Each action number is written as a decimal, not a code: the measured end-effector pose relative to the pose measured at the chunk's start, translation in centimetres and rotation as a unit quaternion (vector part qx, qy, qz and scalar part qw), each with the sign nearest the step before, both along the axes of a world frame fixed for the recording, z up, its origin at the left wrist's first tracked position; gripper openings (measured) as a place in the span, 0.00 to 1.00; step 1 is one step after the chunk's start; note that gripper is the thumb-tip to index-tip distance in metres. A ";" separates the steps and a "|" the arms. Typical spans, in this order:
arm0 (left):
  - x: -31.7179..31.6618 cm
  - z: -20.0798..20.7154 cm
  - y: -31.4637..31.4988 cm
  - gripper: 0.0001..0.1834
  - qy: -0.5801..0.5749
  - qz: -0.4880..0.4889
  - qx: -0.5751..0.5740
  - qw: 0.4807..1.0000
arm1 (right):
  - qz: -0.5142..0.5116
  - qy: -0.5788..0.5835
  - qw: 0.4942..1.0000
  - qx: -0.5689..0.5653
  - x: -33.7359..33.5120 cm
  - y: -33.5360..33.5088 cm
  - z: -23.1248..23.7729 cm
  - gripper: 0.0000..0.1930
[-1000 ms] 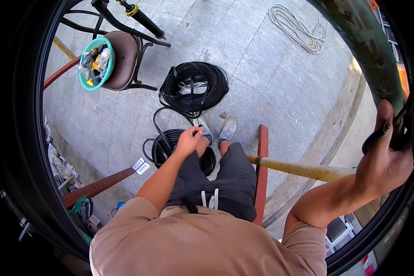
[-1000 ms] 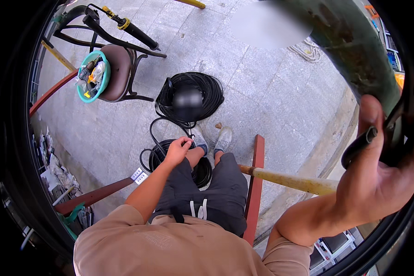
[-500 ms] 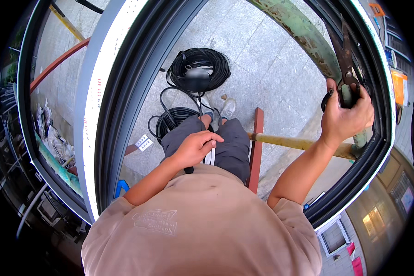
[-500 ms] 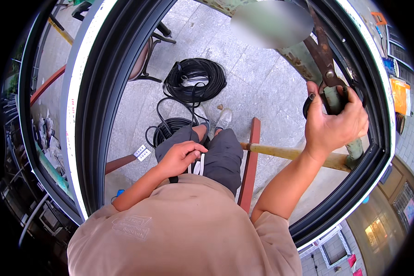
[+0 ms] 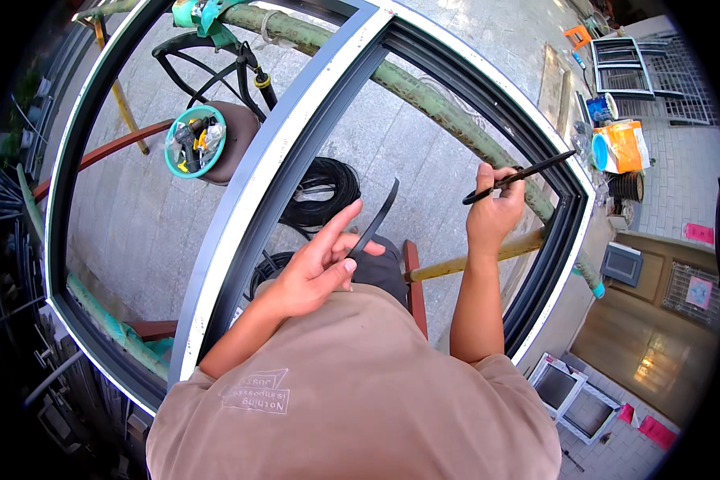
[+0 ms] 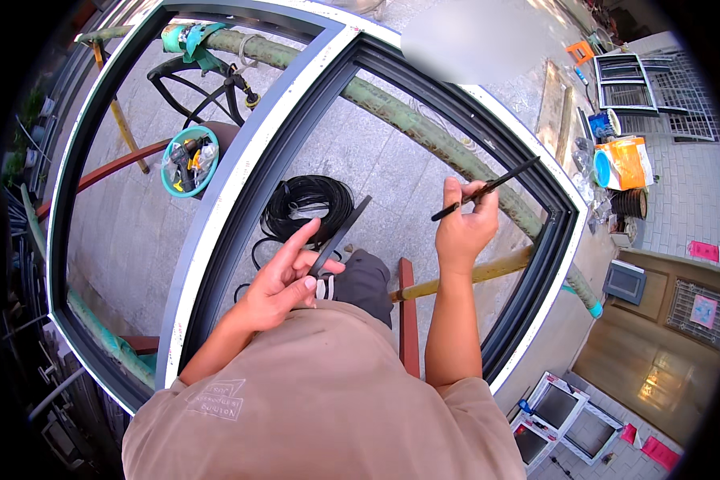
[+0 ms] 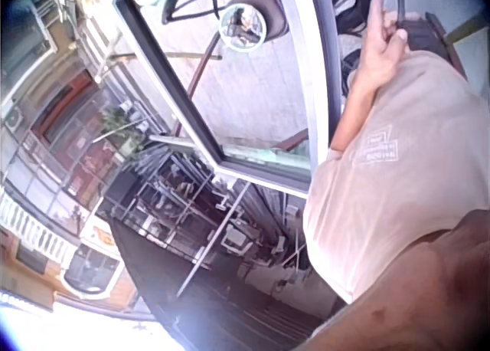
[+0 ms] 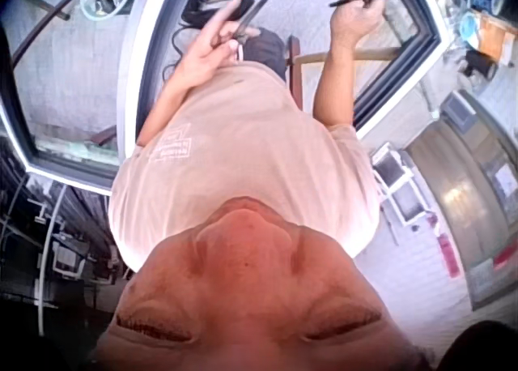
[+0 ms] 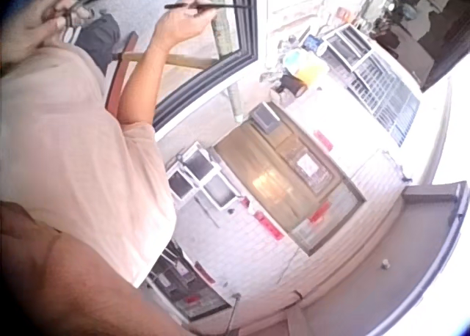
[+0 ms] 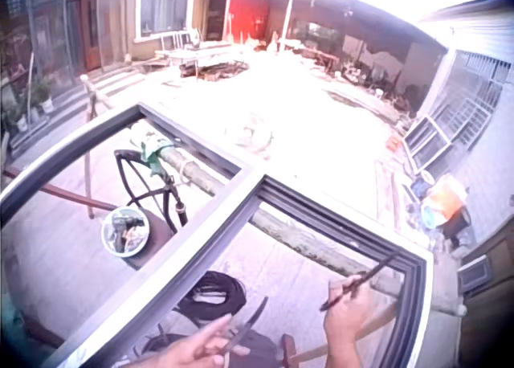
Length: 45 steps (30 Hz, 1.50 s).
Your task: The person installs a black rubber seal into the frame of a glass door using shears to cut the rubber and their hands to press it into place.
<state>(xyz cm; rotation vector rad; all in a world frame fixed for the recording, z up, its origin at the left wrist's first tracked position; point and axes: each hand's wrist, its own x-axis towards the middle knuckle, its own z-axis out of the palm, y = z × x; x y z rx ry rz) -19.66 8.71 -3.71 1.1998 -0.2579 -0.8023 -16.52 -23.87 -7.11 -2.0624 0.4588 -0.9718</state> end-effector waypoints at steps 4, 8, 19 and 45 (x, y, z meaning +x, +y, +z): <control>0.2 2.3 0.5 0.43 -0.055 0.026 -0.022 0.998 | 0.217 0.116 0.928 0.278 -1.9 6.0 2.1 0.14; 0.8 3.9 0.5 0.35 -0.159 0.027 0.018 0.987 | 0.375 0.132 0.838 0.373 -1.7 10.6 4.0 0.19; 1.0 0.6 -0.8 0.26 -0.113 0.192 0.109 0.969 | 0.394 0.137 0.814 0.403 6.5 8.4 7.5 0.14; 7.1 2.1 -8.9 0.08 -0.152 0.411 0.141 0.888 | 0.638 0.190 0.662 0.345 12.9 6.6 8.3 0.11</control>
